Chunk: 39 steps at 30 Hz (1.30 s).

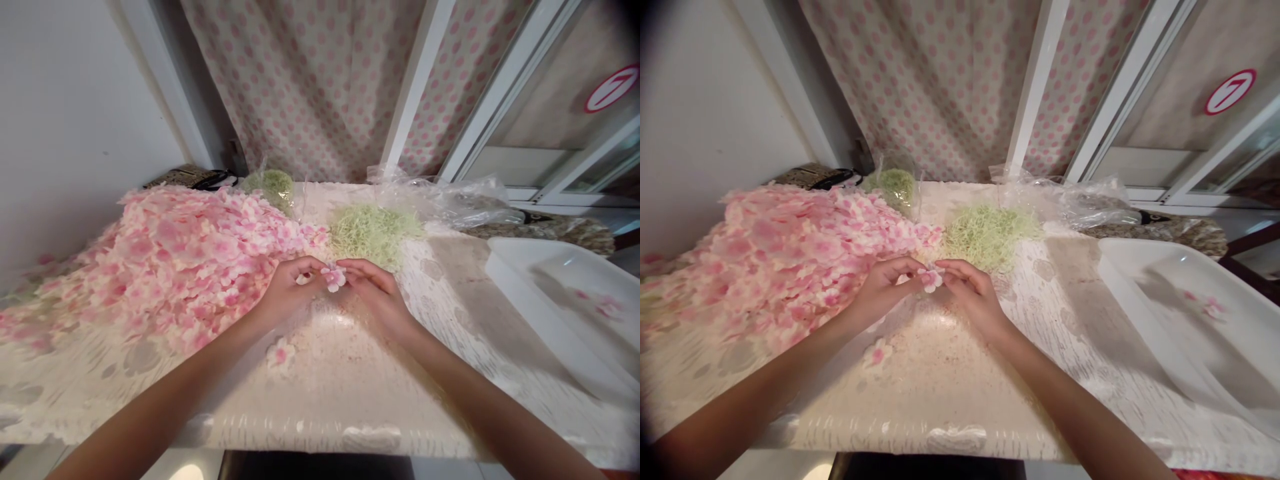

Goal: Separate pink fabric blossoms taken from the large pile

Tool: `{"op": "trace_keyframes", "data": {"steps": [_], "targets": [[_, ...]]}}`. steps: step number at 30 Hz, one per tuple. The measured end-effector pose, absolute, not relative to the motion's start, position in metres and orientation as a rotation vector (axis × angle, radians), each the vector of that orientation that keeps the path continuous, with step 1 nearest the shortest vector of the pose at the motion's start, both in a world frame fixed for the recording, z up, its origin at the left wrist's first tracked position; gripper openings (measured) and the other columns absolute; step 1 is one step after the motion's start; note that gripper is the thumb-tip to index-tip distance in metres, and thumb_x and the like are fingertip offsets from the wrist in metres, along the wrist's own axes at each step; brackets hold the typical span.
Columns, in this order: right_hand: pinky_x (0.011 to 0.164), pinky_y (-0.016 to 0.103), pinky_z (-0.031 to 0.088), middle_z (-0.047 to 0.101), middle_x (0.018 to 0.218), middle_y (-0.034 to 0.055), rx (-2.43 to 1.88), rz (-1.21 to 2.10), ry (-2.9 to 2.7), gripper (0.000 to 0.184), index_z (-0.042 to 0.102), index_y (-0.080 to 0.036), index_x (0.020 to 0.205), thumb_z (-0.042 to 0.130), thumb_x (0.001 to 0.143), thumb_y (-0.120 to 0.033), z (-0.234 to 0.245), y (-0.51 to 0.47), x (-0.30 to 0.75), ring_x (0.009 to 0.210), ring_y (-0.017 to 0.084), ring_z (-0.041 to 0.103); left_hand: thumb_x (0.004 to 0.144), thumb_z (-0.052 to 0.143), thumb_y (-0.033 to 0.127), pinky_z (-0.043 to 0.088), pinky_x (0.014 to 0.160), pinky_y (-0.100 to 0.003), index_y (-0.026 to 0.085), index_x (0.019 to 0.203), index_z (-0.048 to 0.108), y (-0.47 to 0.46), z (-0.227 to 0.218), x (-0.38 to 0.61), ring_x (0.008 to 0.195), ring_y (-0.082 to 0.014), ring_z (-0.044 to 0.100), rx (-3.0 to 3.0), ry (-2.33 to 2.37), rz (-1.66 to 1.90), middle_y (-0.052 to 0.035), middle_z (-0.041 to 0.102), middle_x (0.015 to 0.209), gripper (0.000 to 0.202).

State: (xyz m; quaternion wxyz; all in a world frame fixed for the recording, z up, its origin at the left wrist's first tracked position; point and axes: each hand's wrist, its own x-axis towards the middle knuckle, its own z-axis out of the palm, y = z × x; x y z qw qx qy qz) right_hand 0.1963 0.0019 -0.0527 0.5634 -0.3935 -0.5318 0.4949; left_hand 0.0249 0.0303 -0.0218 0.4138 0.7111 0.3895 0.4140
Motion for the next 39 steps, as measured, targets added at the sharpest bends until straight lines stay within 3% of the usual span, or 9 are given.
{"op": "trace_keyframes", "data": {"steps": [8, 12, 18, 24, 34, 39], "targets": [[0.069, 0.027, 0.049, 0.071, 0.079, -0.0004, -0.847, 1.322, -1.142, 0.019, 0.067, -0.024, 0.088, 0.074, 0.07, -0.026, -0.057, 0.002, 0.191, 0.074, 0.014, 0.065, 0.078, 0.063, 0.027, 0.037, 0.063, -0.022, 0.018, 0.077, 0.056, 0.029, -0.035, 0.026, 0.069, -0.0113, 0.048, 1.899, 0.951, 1.13, 0.0013, 0.052, 0.074, 0.012], [0.069, 0.026, 0.049, 0.071, 0.079, -0.0002, -0.875, 1.293, -1.122, 0.018, 0.066, -0.023, 0.086, 0.074, 0.069, -0.024, -0.058, 0.003, 0.189, 0.073, 0.013, 0.065, 0.078, 0.063, 0.026, 0.036, 0.061, -0.02, 0.019, 0.086, 0.049, 0.029, -0.038, 0.027, 0.068, -0.0099, 0.044, 1.81, 0.957, 1.099, 0.003, 0.048, 0.077, 0.017], [0.07, 0.029, 0.05, 0.071, 0.083, 0.0007, -0.887, 1.277, -1.135, 0.032, 0.058, -0.024, 0.096, 0.073, 0.068, -0.023, -0.054, 0.002, 0.187, 0.075, 0.015, 0.066, 0.076, 0.066, 0.026, 0.033, 0.058, -0.02, 0.017, 0.076, 0.05, 0.031, -0.039, 0.027, 0.062, -0.0085, 0.041, 1.732, 0.937, 1.003, 0.0043, 0.046, 0.069, 0.018], [0.073, 0.028, 0.05, 0.066, 0.098, 0.0007, -0.93, 1.156, -1.185, 0.033, 0.054, -0.027, 0.102, 0.068, 0.073, -0.021, -0.056, 0.0, 0.186, 0.083, 0.015, 0.066, 0.071, 0.072, 0.03, 0.036, 0.058, -0.02, 0.016, 0.078, 0.054, 0.03, -0.039, 0.029, 0.064, -0.0095, 0.048, 1.609, 0.931, 0.983, 0.0032, 0.052, 0.072, 0.024], [0.07, 0.028, 0.049, 0.067, 0.082, -0.0006, -0.918, 1.234, -1.151, 0.03, 0.058, -0.023, 0.094, 0.073, 0.068, -0.025, -0.051, 0.001, 0.191, 0.073, 0.014, 0.064, 0.065, 0.076, 0.031, 0.04, 0.058, -0.02, 0.013, 0.07, 0.058, 0.03, -0.039, 0.031, 0.063, -0.0097, 0.053, 1.436, 0.895, 0.943, 0.0011, 0.058, 0.068, 0.026], [0.064, 0.029, 0.05, 0.068, 0.074, -0.0005, -0.949, 1.276, -1.072, 0.03, 0.059, -0.022, 0.09, 0.075, 0.066, -0.027, -0.055, 0.004, 0.192, 0.068, 0.015, 0.063, 0.065, 0.076, 0.033, 0.039, 0.054, -0.019, 0.013, 0.076, 0.061, 0.03, -0.037, 0.031, 0.061, -0.0089, 0.052, 1.501, 0.902, 0.882, 0.0007, 0.058, 0.069, 0.027]]}}
